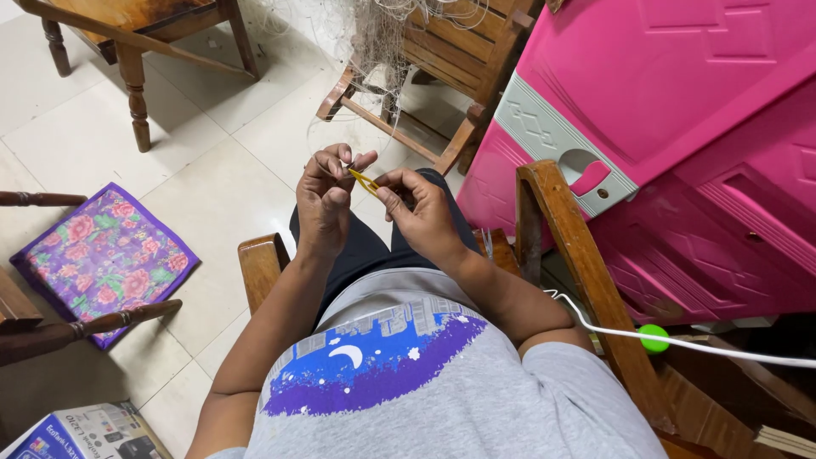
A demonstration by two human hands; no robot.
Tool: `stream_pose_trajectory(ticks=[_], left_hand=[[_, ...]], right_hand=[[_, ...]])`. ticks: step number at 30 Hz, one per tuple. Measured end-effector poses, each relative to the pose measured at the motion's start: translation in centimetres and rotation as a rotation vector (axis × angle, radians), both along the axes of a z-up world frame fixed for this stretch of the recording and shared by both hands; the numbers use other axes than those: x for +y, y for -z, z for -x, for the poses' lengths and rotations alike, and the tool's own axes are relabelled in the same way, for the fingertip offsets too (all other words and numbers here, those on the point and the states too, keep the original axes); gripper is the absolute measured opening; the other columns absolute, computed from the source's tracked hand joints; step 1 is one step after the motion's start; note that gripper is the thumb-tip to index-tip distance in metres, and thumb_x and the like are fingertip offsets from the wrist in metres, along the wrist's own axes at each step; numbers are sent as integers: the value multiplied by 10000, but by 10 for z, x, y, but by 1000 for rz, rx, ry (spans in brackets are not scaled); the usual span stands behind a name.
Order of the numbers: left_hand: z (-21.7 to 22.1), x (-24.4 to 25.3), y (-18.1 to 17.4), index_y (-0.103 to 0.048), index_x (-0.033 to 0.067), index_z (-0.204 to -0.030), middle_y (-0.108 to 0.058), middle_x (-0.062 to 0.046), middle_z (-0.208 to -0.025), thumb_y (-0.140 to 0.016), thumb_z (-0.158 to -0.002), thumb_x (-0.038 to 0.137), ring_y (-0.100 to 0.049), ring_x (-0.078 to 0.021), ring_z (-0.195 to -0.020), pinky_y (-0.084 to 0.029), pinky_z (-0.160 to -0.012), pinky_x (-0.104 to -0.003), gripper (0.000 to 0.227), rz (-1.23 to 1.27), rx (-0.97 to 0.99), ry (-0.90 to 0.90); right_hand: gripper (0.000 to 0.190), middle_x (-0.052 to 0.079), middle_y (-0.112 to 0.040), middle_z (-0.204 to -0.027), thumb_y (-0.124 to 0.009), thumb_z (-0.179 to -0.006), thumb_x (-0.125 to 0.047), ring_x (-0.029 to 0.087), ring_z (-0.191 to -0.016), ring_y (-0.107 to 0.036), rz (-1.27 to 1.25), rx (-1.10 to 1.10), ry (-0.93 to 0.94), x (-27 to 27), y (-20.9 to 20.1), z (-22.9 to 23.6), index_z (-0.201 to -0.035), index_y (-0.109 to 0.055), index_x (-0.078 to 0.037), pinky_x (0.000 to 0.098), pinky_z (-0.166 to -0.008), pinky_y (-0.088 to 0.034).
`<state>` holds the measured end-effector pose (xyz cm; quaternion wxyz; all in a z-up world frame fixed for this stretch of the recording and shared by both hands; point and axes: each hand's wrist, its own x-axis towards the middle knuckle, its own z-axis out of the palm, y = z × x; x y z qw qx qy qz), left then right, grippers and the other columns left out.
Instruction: Repairing a fishing net using a netting needle and scissors
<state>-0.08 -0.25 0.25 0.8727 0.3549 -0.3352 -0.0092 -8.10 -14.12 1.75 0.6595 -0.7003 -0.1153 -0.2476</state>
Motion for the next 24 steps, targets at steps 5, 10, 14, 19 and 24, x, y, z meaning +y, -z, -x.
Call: stream_pose_trajectory(ticks=[5, 10, 14, 19, 24], left_hand=[[5, -4, 0, -460, 122, -956, -497, -87, -1149, -855, -811, 475, -671, -316, -1204, -440, -1189, -514, 549, 36, 1, -11], [8, -6, 1, -448, 126, -885, -489, -94, -1120, -719, -917, 330, -679, -304, -1168, -473, -1151, -510, 341, 26, 57, 4], [8, -6, 3, -462, 138, -884, -506, -75, -1119, -283, -1046, 630, -669, -342, -1237, -511, -1091, -439, 547, 61, 154, 121], [15, -15, 0, -429, 134, -853, -510, -93, -1083, -189, -1022, 685, -676, -377, -1227, -498, -1094, -415, 625, 65, 181, 150], [13, -18, 9, -442, 128, -863, -511, -107, -1100, -144, -1014, 721, -660, -248, -1124, -485, -997, -308, 681, -18, 40, 34]], right_hand=[[141, 102, -671, -803, -687, -1000, -87, 133, -604, -657, 29, 12, 23, 1, -5, 0, -1071, -711, 32, 266, -594, -536], [96, 118, -671, -791, -682, -995, -73, 108, -732, -617, 65, -121, 67, 7, -8, 1, -1016, -725, 10, 296, -631, -548], [77, 119, -640, -783, -721, -966, -70, 147, -718, -637, 77, -277, 154, 10, -8, -1, -966, -695, 2, 269, -610, -541], [108, 126, -594, -881, -724, -966, -37, 181, -768, -656, 73, -444, 234, 19, -24, 2, -963, -624, 5, 255, -656, -554], [202, 36, -393, -1056, -730, -982, -162, 163, -1075, -429, 118, -537, 319, 27, -21, -10, -1152, -751, -53, 280, -1000, -388]])
